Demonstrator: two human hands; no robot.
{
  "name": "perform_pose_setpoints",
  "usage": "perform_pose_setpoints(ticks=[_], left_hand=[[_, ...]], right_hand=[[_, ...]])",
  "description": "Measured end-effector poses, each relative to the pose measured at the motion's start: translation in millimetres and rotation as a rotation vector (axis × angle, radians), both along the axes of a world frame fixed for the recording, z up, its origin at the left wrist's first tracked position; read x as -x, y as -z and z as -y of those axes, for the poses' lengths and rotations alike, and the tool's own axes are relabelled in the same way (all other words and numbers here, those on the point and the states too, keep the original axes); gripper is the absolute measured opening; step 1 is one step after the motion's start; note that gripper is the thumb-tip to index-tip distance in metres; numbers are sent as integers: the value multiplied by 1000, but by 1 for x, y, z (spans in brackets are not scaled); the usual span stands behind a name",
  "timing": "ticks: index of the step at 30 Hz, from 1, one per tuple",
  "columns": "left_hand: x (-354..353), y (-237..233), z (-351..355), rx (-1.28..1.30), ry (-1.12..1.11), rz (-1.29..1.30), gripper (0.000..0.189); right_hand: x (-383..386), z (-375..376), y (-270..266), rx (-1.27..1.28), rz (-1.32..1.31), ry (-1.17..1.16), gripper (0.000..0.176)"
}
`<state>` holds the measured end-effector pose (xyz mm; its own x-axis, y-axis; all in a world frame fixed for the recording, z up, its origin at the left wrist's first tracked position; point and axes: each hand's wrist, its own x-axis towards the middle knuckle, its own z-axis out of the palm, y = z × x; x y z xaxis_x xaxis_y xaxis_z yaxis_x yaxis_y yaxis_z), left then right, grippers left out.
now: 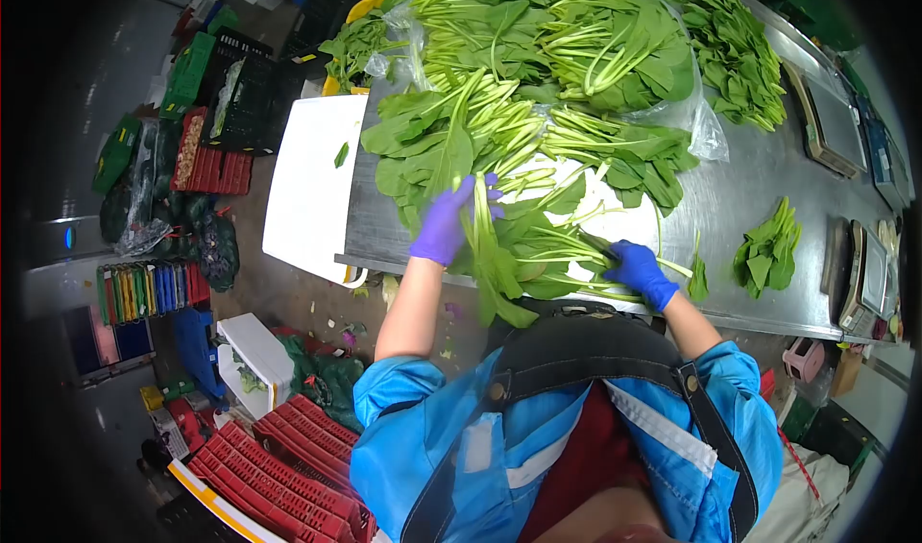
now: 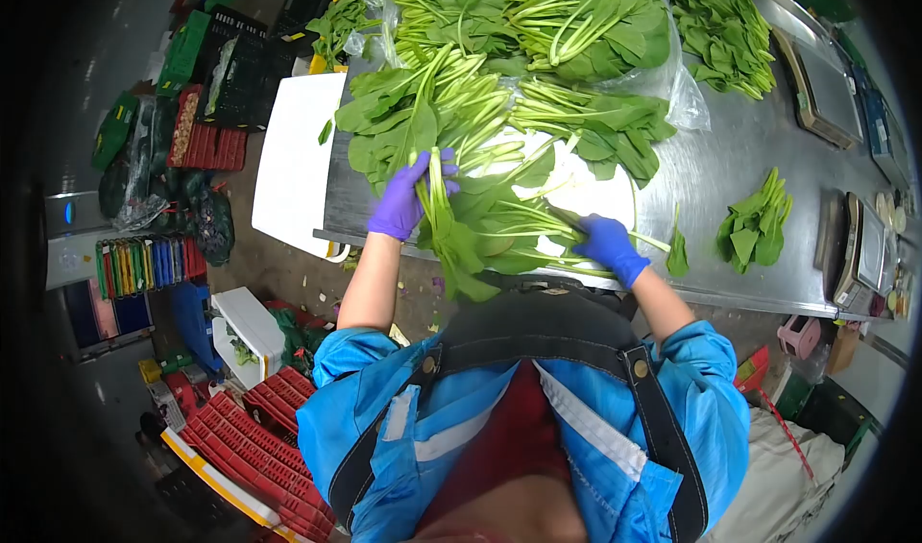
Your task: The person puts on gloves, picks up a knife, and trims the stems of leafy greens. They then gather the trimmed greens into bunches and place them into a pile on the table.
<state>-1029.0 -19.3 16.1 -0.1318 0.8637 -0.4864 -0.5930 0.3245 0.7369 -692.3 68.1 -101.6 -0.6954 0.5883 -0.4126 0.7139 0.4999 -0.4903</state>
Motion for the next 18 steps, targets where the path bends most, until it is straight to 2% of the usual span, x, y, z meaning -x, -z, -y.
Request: perform_pose_setpoints(ticks=[1,3,4,5,6,7,8,10,11,13,14,15,16,17,18], left_hand=[[-2,9,0,1,2,3,40],[-5,34,-1,-111,195,-74,42],[-21,9,-9,22,328,-336,41],[-37,-2,-12,23,337,-335,41],[-52,-9,-17,-114,443,-564,40],[-66,-11,-21,-260,544,-794,40],[-82,-7,-26,-271,550,-795,40],[-104,7,-33,-735,374,-1260,43],[-103,14,-35,-741,372,-1261,43],[-99,15,-41,-449,634,-906,39],[-97,-1,-40,-222,651,-846,38],[-93,-2,-40,-226,648,-852,38],[-90,-1,-42,-263,572,-810,36],[-88,-13,-42,-297,497,-767,34],[-86,-26,-40,-54,555,-586,30]], right_hand=[[-2,6,11,-29,-54,73,36],[-2,6,-4,62,-262,228,25],[2,2,-23,219,-304,342,20],[9,-4,-49,376,-345,460,15],[15,-11,-79,585,-312,555,9],[17,-17,-86,666,-418,536,10],[21,-22,-98,659,-418,495,11],[27,-29,-112,643,-420,454,12],[28,-31,-115,665,-447,393,14],[35,-32,-124,682,-473,325,17],[39,-30,-132,649,-593,458,21],[41,-29,-136,612,-712,590,26],[37,-30,-127,370,-635,471,36],[39,-28,-114,367,-638,465,36],[41,-23,-100,117,-670,307,41]])
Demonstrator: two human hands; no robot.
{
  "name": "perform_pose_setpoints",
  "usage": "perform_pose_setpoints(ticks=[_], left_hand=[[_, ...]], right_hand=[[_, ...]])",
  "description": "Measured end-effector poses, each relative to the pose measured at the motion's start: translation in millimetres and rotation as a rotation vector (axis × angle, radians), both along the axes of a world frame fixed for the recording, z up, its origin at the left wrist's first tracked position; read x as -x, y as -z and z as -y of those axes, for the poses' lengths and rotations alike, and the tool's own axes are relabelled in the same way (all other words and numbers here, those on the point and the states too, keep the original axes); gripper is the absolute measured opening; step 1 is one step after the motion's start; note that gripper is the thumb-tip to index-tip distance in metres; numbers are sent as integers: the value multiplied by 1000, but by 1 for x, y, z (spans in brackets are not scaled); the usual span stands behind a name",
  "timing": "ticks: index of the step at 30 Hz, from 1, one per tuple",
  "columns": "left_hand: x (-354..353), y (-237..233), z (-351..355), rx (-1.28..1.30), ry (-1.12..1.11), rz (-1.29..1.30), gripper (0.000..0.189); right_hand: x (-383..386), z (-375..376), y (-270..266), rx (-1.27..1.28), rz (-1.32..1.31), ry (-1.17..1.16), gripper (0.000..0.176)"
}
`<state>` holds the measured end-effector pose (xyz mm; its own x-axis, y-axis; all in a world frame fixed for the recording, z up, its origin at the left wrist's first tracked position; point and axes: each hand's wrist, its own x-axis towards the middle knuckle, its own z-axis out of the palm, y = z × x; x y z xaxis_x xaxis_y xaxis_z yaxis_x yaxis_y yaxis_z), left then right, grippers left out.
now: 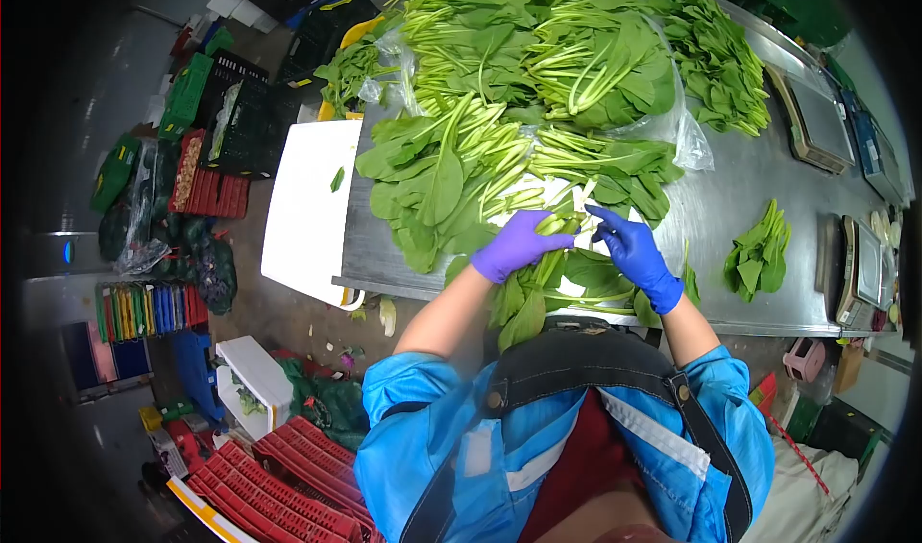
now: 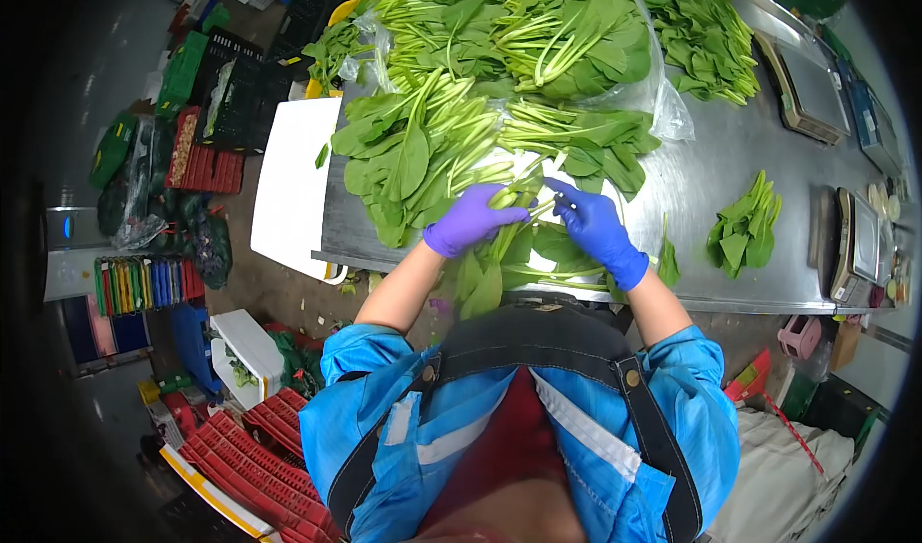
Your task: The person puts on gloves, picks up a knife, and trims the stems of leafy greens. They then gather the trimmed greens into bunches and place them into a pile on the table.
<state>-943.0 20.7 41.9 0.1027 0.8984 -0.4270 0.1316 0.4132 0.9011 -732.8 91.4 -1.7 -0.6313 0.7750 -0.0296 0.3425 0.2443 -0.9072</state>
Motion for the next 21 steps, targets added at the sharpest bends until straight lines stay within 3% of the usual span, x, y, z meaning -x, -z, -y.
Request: perform_pose_setpoints(ticks=[1,2,7,9,11,13,15,16,17,19,21], left_hand=[[-1,-2,2,3,-3,-2,30],[-2,-3,3,-10,-5,24,28],[-1,-9,6,42,-9,121,28],[9,-6,11,41,-10,50,36],[13,-4,14,-21,-34,-5,36],[8,11,15,-77,-56,-49,36],[-1,37,12,-492,-45,-330,37],[-2,14,8,-88,24,-147,41],[0,21,7,-90,28,-152,41],[4,42,7,-411,-5,-493,39],[8,41,9,-423,-44,-546,34]], right_hand=[[4,5,-1,-280,9,-65,45],[6,9,-3,-302,127,-80,53],[15,7,-2,-339,144,-65,52],[1,-2,24,-268,347,-147,50],[-1,-3,16,-188,326,-147,44],[-1,5,-7,279,41,-84,39],[12,9,-24,408,-20,-73,41],[16,9,-23,494,-3,-35,40],[19,9,-22,577,11,0,39],[8,7,11,566,-59,76,31],[-1,6,28,-216,347,13,28]])
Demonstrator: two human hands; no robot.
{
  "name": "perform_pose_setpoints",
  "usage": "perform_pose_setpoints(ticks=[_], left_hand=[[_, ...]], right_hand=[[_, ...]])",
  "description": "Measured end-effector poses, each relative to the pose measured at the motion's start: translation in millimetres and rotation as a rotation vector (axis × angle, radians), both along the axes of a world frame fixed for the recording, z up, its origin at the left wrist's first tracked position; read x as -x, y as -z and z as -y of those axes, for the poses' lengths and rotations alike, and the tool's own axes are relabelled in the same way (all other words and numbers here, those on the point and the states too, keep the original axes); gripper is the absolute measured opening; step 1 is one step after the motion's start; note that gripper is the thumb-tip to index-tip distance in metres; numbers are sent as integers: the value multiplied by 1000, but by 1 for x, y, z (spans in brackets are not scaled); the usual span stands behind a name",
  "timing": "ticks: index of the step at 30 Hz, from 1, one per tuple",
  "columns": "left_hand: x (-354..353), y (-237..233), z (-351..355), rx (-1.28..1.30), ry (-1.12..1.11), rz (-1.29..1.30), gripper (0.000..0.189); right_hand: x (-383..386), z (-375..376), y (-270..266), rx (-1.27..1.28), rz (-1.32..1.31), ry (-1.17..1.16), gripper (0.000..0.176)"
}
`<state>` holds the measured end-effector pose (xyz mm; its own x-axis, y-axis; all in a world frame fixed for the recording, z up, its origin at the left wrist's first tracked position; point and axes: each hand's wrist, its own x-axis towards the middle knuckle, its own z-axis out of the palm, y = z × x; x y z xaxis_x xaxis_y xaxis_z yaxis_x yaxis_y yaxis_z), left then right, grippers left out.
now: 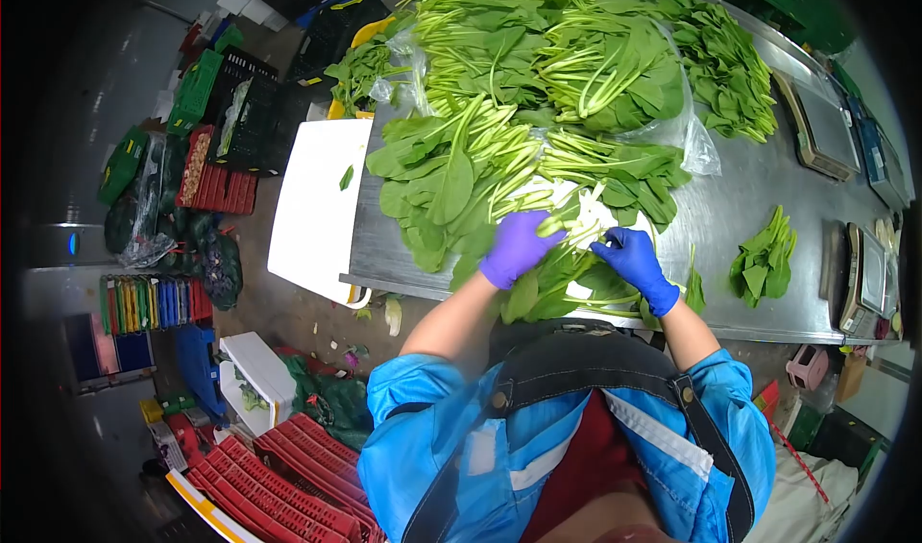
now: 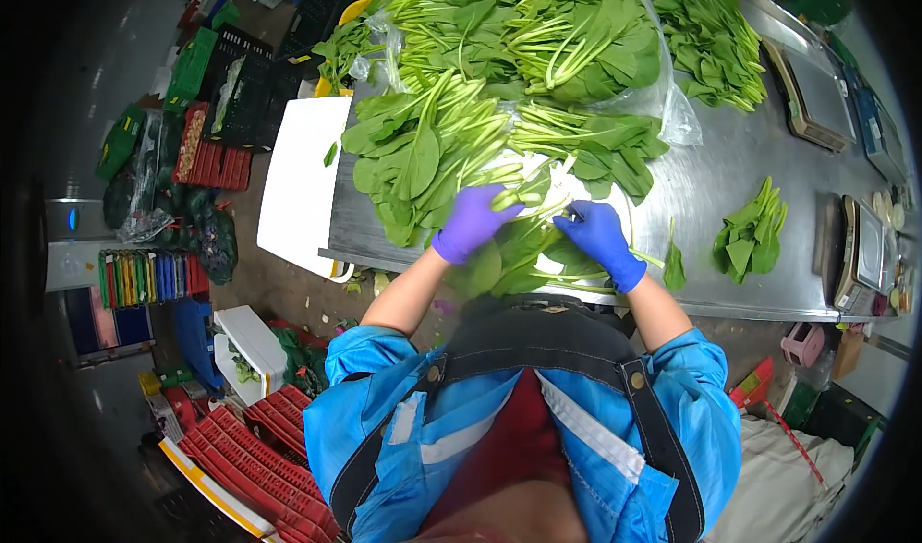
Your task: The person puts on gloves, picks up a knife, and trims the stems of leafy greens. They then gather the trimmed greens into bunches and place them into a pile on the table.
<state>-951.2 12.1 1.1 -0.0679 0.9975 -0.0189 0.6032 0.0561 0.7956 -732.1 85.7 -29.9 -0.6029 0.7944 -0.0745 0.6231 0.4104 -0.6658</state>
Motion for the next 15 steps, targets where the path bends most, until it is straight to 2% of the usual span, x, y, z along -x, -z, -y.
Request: perform_pose_setpoints(ticks=[1,2,3,5,6,8,10,11,12,13,15], left_hand=[[5,-1,0,-23,-44,-136,36],[8,-1,0,-48,-90,-274,37],[7,-1,0,-49,-99,-276,37],[-7,4,3,-174,24,-16,43],[-13,6,2,-235,91,112,46],[-15,1,-2,-192,133,210,48],[5,-9,-15,330,59,525,46],[22,-22,-20,303,-38,545,42],[47,-22,-27,317,-135,514,40],[71,-17,-36,330,-230,481,39],[110,32,-55,339,-237,105,32]], right_hand=[[-1,3,-9,-17,146,57,31],[-3,4,-13,-19,146,52,31],[-4,5,-15,65,53,80,30],[0,4,-15,205,-168,55,31],[3,4,-17,207,-172,49,31],[20,8,-54,728,-325,80,34],[24,4,-56,779,-366,72,38],[23,-2,-58,763,-458,112,37],[21,-7,-58,746,-550,155,37],[18,-11,-48,708,-512,247,36],[12,-18,-29,754,-479,293,34]])
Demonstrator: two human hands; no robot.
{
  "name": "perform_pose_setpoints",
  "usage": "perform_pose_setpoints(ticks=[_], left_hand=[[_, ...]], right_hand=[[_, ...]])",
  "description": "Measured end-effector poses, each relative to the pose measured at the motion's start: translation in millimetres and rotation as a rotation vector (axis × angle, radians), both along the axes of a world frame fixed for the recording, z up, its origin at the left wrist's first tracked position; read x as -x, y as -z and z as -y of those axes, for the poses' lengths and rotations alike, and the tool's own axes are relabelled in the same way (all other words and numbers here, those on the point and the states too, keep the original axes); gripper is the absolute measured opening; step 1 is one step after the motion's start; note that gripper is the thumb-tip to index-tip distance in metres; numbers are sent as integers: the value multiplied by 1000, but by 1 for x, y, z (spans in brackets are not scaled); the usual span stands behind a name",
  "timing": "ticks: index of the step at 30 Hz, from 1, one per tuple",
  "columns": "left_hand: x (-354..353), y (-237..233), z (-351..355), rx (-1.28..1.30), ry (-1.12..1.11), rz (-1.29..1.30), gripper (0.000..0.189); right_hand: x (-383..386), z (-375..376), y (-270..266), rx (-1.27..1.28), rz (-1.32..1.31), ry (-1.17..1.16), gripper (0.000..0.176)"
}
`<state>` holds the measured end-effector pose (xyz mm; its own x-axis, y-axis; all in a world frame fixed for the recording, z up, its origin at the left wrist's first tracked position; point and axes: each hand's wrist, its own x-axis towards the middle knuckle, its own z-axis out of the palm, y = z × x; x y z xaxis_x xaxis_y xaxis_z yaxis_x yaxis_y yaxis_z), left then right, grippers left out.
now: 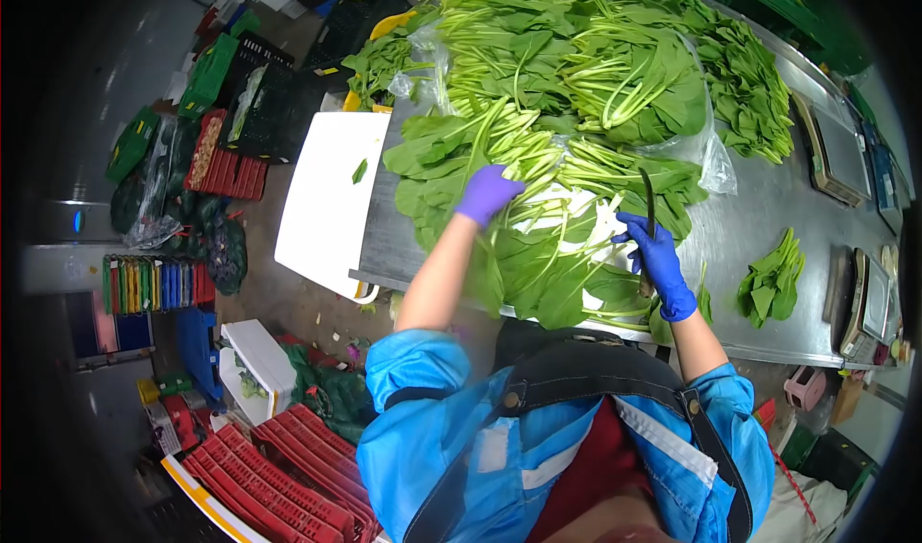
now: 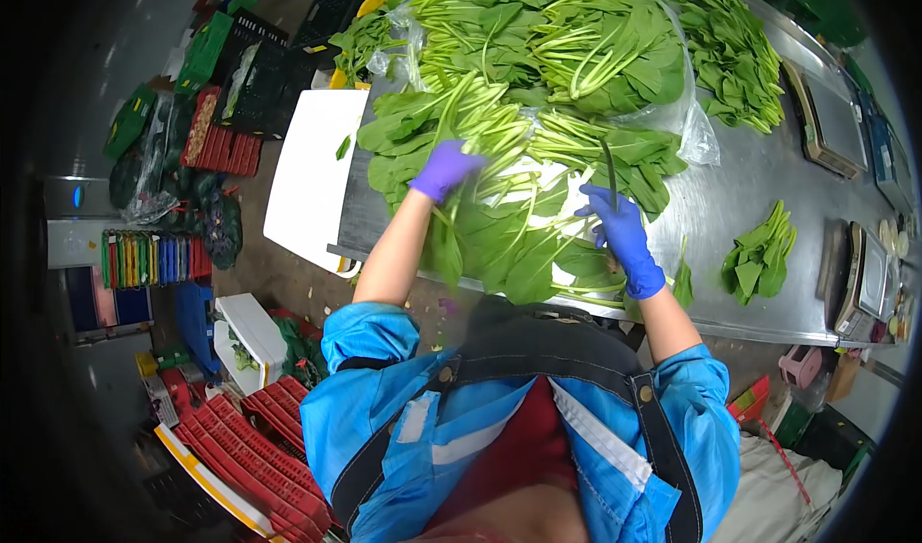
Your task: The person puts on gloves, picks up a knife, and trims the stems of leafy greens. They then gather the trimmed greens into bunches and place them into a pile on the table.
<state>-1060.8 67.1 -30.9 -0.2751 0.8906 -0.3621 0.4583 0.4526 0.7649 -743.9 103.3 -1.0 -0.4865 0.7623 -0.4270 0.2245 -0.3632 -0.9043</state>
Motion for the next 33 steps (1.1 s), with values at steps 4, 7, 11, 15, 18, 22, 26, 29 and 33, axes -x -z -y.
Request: perform_pose_setpoints(ticks=[4,7,11,15,18,22,26,29,33], left_hand=[[-32,68,-19,-125,274,-497,25],[-55,85,-17,-277,318,-468,24],[-60,56,-1,-166,467,-563,24],[-63,-14,28,-324,356,-176,31],[-72,-47,39,-350,302,-11,35],[-77,-59,48,-384,227,3,33],[-77,-59,50,-403,215,14,35],[-79,-55,48,-408,204,-36,36],[-83,-60,45,-358,179,12,33]], right_hand=[[7,8,16,24,13,-40,32],[10,13,23,24,7,-66,31],[5,11,28,17,86,-64,27],[12,13,37,-655,326,-194,38],[34,17,22,-879,262,-223,48],[46,14,4,-978,250,-272,53],[41,15,1,-975,259,-327,54],[38,18,-1,-955,299,-289,54],[33,17,0,-959,317,-231,54]])
